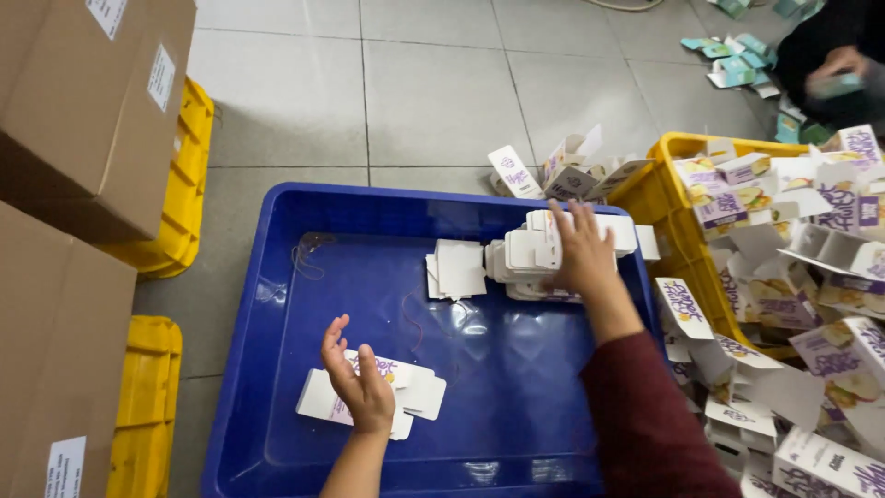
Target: Folding flat cardboard templates into small boxes and organizing them in a bin.
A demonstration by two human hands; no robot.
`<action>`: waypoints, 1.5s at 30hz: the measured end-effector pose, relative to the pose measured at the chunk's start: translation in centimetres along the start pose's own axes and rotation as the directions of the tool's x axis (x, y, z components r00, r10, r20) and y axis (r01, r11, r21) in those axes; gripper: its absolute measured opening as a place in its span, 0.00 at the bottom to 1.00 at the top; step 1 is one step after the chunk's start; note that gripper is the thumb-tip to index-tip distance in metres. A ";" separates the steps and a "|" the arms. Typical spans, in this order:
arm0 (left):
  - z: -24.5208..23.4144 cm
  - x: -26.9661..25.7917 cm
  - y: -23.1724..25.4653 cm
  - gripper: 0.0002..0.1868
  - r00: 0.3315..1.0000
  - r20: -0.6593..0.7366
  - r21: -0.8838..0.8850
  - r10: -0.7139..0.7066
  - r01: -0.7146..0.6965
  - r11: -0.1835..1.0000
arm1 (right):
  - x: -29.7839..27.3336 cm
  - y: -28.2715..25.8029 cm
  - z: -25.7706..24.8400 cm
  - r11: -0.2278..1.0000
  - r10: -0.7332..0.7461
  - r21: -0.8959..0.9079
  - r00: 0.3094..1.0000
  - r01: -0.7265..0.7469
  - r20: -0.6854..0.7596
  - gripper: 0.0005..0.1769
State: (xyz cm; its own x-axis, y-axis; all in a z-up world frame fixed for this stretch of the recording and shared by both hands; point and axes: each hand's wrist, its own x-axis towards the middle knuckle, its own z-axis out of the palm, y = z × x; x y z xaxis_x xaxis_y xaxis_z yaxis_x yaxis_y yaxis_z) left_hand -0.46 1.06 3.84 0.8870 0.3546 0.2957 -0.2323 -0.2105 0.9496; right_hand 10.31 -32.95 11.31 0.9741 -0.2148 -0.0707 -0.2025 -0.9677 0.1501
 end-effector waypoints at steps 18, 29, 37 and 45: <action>0.2 -0.1 -0.9 0.23 0.997 0.069 -0.020 0.032 -0.031 0.999 | -1.7 3.8 3.7 0.993 -0.121 -0.022 0.990 0.119 -0.073 0.78; 2.7 -3.0 -4.6 0.71 0.368 0.814 0.102 -0.450 0.672 0.734 | -17.8 -10.9 7.4 0.407 0.219 0.893 0.970 -0.193 0.110 0.72; 1.0 -0.5 -2.5 0.40 0.553 0.611 -0.056 -0.566 0.744 0.666 | -18.6 -9.5 7.9 0.116 -0.080 0.993 0.997 0.019 -0.010 0.32; 1.2 -0.1 -2.7 0.39 0.561 0.423 -0.244 -0.711 0.826 0.508 | -9.6 -1.1 10.9 0.838 0.105 0.532 0.993 -0.120 0.059 0.59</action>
State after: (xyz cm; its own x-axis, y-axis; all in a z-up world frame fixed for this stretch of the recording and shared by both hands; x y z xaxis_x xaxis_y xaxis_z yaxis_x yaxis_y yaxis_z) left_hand 0.57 0.54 1.10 0.8321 -0.0365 -0.5535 0.5180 0.4082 0.7517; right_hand 0.12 -31.29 1.12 0.9398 -0.3229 -0.1123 -0.3405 -0.8553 -0.3905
